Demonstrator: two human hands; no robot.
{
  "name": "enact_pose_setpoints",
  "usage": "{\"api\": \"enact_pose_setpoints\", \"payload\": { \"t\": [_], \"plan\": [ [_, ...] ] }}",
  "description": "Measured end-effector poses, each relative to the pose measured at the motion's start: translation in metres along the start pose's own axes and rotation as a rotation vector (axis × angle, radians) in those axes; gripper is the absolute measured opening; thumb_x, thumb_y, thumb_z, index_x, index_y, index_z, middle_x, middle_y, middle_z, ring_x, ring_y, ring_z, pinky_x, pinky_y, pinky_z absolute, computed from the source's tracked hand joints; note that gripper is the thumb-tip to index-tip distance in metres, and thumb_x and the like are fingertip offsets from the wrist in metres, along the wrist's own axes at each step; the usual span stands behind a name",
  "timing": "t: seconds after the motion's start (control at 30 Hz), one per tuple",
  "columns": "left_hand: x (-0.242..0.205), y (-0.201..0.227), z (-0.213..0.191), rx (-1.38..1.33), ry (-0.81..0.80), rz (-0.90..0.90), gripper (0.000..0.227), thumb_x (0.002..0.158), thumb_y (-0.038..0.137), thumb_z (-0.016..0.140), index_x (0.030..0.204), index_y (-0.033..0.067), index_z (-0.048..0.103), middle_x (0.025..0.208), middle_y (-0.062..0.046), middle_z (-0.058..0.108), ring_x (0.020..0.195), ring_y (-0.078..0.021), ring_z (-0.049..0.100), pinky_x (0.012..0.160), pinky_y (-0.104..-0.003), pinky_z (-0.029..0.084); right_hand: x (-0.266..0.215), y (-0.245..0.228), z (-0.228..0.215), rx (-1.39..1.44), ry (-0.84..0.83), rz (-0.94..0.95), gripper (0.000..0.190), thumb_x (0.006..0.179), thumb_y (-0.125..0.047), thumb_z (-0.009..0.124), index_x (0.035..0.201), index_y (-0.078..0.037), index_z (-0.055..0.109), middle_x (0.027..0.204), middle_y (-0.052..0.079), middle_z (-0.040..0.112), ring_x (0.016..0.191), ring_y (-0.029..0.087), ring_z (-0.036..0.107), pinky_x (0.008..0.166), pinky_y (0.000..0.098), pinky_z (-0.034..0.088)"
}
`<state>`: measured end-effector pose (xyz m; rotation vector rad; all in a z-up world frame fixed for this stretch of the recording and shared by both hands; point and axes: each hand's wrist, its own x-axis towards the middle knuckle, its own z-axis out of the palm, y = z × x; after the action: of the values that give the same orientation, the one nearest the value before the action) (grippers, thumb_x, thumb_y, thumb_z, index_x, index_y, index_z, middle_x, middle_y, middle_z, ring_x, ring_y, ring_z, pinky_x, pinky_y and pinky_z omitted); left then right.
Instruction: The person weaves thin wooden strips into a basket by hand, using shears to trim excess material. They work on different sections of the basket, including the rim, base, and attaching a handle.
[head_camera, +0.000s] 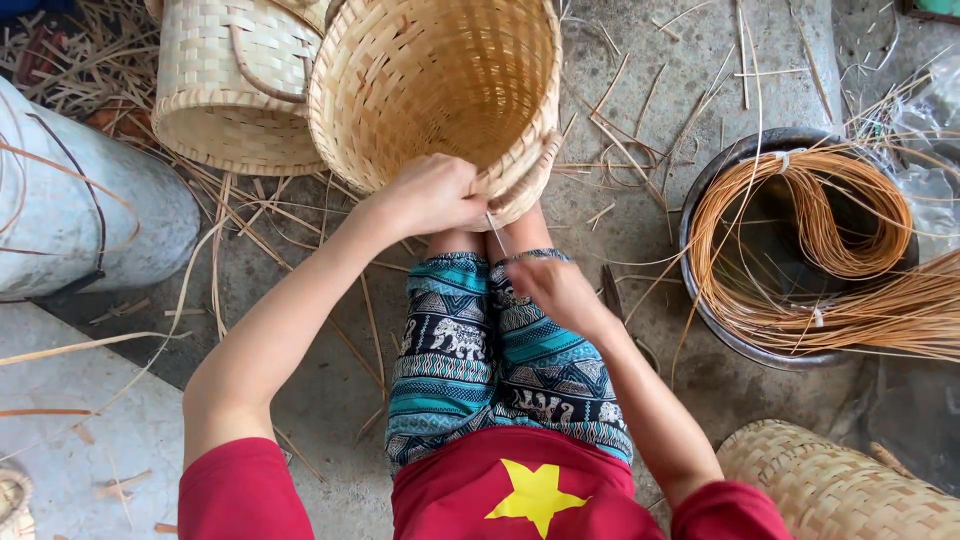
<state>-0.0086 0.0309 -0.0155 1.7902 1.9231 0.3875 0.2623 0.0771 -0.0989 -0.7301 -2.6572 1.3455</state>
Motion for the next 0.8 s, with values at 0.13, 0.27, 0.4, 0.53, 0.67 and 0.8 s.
{"api": "enact_pose_setpoints", "payload": {
  "t": [0.13, 0.27, 0.4, 0.53, 0.67, 0.8],
  "plan": [
    [0.01, -0.004, -0.017, -0.058, -0.048, -0.069, 0.036, 0.081, 0.033, 0.069, 0.083, -0.0027, 0.073, 0.083, -0.027, 0.07, 0.082, -0.0417, 0.072, 0.075, -0.05, 0.057, -0.03, 0.002, 0.004, 0.012, 0.078, 0.093, 0.029, 0.093, -0.034, 0.066, 0.099, -0.006, 0.073, 0.084, 0.016, 0.073, 0.066, 0.033, 0.069, 0.065, 0.0438, 0.054],
    [0.014, 0.005, -0.007, -0.016, -0.08, -0.057, 0.038, 0.082, 0.033, 0.069, 0.084, -0.0051, 0.073, 0.082, -0.03, 0.069, 0.083, -0.0431, 0.072, 0.077, -0.05, 0.058, 0.023, -0.028, -0.017, -0.208, 0.609, -0.32, 0.035, 0.106, -0.033, 0.061, 0.109, 0.002, 0.065, 0.098, 0.02, 0.07, 0.088, 0.04, 0.067, 0.077, 0.0455, 0.052],
    [0.02, 0.001, -0.002, 0.007, -0.023, -0.023, 0.037, 0.081, 0.031, 0.068, 0.084, -0.0055, 0.073, 0.083, -0.032, 0.068, 0.082, -0.0449, 0.07, 0.078, -0.051, 0.057, 0.046, 0.0, 0.009, 0.011, 0.313, -0.086, 0.034, 0.107, -0.032, 0.059, 0.097, 0.0, 0.068, 0.078, 0.018, 0.066, 0.069, 0.036, 0.064, 0.067, 0.0432, 0.052],
    [0.02, -0.013, -0.011, -0.018, -0.064, -0.071, 0.04, 0.081, 0.033, 0.07, 0.084, -0.0062, 0.073, 0.082, -0.032, 0.067, 0.082, -0.044, 0.071, 0.076, -0.05, 0.057, -0.003, 0.053, 0.02, 0.204, -0.008, 0.081, 0.041, 0.108, -0.031, 0.049, 0.087, -0.002, 0.069, 0.064, 0.007, 0.065, 0.06, 0.018, 0.065, 0.063, 0.0343, 0.053],
    [0.022, -0.011, -0.008, -0.056, -0.155, -0.15, 0.041, 0.081, 0.034, 0.069, 0.086, -0.0065, 0.074, 0.08, -0.03, 0.069, 0.078, -0.0403, 0.074, 0.075, -0.048, 0.058, -0.001, 0.0, 0.0, 0.524, -0.099, -0.004, 0.034, 0.106, -0.028, 0.051, 0.12, -0.002, 0.067, 0.077, 0.002, 0.067, 0.074, 0.009, 0.064, 0.07, 0.0302, 0.054],
    [0.025, -0.018, 0.009, 0.023, -0.009, 0.002, 0.038, 0.081, 0.03, 0.069, 0.079, -0.0069, 0.076, 0.084, -0.028, 0.069, 0.077, -0.0377, 0.073, 0.074, -0.046, 0.058, 0.042, -0.017, 0.02, 0.58, 0.17, -0.007, 0.032, 0.111, -0.023, 0.051, 0.118, 0.003, 0.069, 0.089, 0.003, 0.068, 0.077, 0.01, 0.06, 0.071, 0.0285, 0.053]
  ]
}}
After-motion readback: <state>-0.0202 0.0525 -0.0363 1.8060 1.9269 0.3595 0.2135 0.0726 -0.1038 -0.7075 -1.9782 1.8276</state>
